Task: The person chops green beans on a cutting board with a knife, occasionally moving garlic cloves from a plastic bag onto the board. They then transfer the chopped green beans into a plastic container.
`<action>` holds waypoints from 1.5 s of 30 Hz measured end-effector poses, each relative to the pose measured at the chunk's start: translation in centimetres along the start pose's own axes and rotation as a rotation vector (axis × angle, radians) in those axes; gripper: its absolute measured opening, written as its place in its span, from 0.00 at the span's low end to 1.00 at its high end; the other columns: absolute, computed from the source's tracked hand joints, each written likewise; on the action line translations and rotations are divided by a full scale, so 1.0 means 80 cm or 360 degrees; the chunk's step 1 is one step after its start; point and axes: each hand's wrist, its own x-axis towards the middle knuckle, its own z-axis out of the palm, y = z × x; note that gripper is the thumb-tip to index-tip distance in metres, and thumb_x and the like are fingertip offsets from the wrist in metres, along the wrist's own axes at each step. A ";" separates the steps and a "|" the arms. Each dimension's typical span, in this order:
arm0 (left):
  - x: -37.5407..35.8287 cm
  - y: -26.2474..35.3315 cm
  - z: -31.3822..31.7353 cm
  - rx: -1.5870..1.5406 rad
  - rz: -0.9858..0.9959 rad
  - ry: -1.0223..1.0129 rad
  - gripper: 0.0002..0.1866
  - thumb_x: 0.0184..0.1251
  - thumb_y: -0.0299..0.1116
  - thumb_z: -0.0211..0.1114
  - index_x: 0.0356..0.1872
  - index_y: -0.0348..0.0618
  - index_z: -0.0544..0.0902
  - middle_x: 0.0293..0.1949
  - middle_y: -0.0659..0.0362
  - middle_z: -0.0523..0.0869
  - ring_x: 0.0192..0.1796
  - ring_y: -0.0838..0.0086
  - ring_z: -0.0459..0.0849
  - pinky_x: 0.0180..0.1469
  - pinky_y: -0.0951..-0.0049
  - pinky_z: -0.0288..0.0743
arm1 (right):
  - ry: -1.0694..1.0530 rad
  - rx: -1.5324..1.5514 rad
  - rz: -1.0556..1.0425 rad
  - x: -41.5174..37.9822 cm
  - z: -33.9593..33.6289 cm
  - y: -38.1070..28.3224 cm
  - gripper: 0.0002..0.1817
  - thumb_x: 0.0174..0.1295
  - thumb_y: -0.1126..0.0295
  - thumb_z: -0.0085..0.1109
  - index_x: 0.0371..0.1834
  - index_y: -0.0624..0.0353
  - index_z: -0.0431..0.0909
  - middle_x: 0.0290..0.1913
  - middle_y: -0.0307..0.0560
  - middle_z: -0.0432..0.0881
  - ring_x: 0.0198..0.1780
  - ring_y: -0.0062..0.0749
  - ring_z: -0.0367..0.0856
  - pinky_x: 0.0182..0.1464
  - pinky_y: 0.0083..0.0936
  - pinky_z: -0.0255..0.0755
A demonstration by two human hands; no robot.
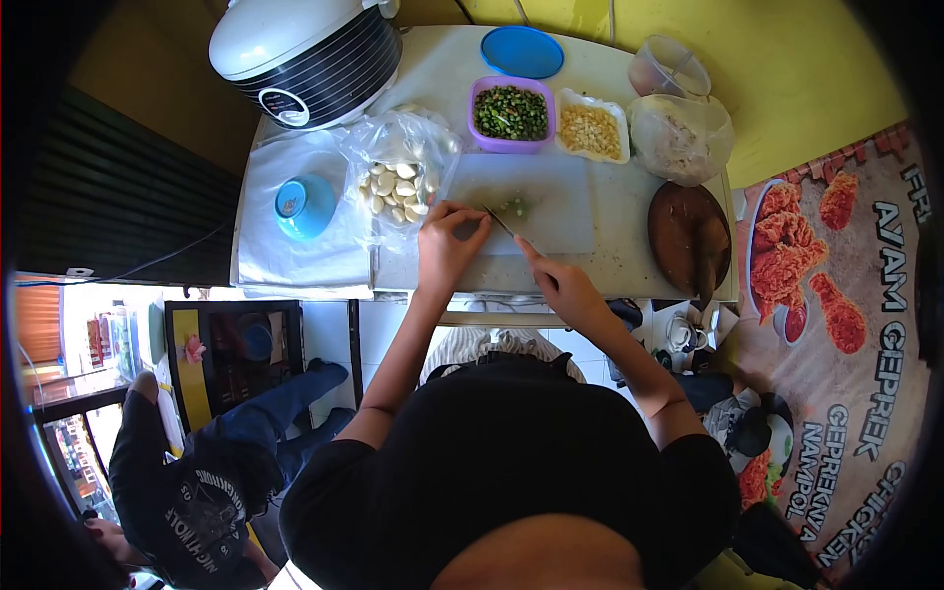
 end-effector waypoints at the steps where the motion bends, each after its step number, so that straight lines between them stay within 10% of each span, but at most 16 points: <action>1: 0.001 -0.001 0.000 0.0009 0.0018 0.0014 0.06 0.52 0.27 0.72 0.31 0.40 0.88 0.32 0.55 0.84 0.35 0.64 0.84 0.44 0.68 0.76 | -0.0002 0.0156 0.0018 -0.001 -0.003 0.001 0.28 0.69 0.72 0.48 0.73 0.42 0.61 0.19 0.54 0.69 0.19 0.38 0.72 0.29 0.32 0.70; 13: 0.008 0.010 0.015 0.0259 0.0164 -0.0250 0.10 0.62 0.32 0.64 0.42 0.44 0.87 0.39 0.58 0.83 0.43 0.61 0.80 0.49 0.63 0.71 | 0.0266 0.0730 0.0093 -0.003 -0.033 0.041 0.26 0.72 0.67 0.51 0.73 0.47 0.62 0.21 0.30 0.65 0.21 0.13 0.63 0.23 0.13 0.59; 24: 0.042 -0.001 -0.092 0.0187 0.0007 0.0311 0.10 0.58 0.23 0.66 0.41 0.43 0.88 0.36 0.53 0.86 0.36 0.65 0.84 0.39 0.68 0.78 | 0.0193 0.0722 0.0114 -0.002 -0.035 0.037 0.26 0.72 0.68 0.50 0.72 0.43 0.62 0.21 0.33 0.64 0.22 0.15 0.64 0.27 0.16 0.63; 30: 0.032 -0.019 -0.076 0.0495 0.0167 -0.0216 0.10 0.49 0.39 0.74 0.32 0.49 0.88 0.37 0.61 0.85 0.41 0.65 0.83 0.46 0.65 0.74 | 0.0097 0.0700 0.0103 0.009 -0.029 0.020 0.26 0.71 0.69 0.51 0.72 0.43 0.63 0.20 0.33 0.64 0.21 0.15 0.63 0.27 0.17 0.64; 45: 0.040 -0.019 -0.081 0.0782 0.0046 -0.0185 0.07 0.53 0.40 0.72 0.31 0.52 0.90 0.36 0.62 0.86 0.41 0.68 0.83 0.47 0.67 0.73 | -0.0130 0.0534 0.0036 0.013 -0.022 0.005 0.26 0.71 0.68 0.51 0.72 0.41 0.63 0.20 0.36 0.60 0.22 0.18 0.59 0.29 0.18 0.64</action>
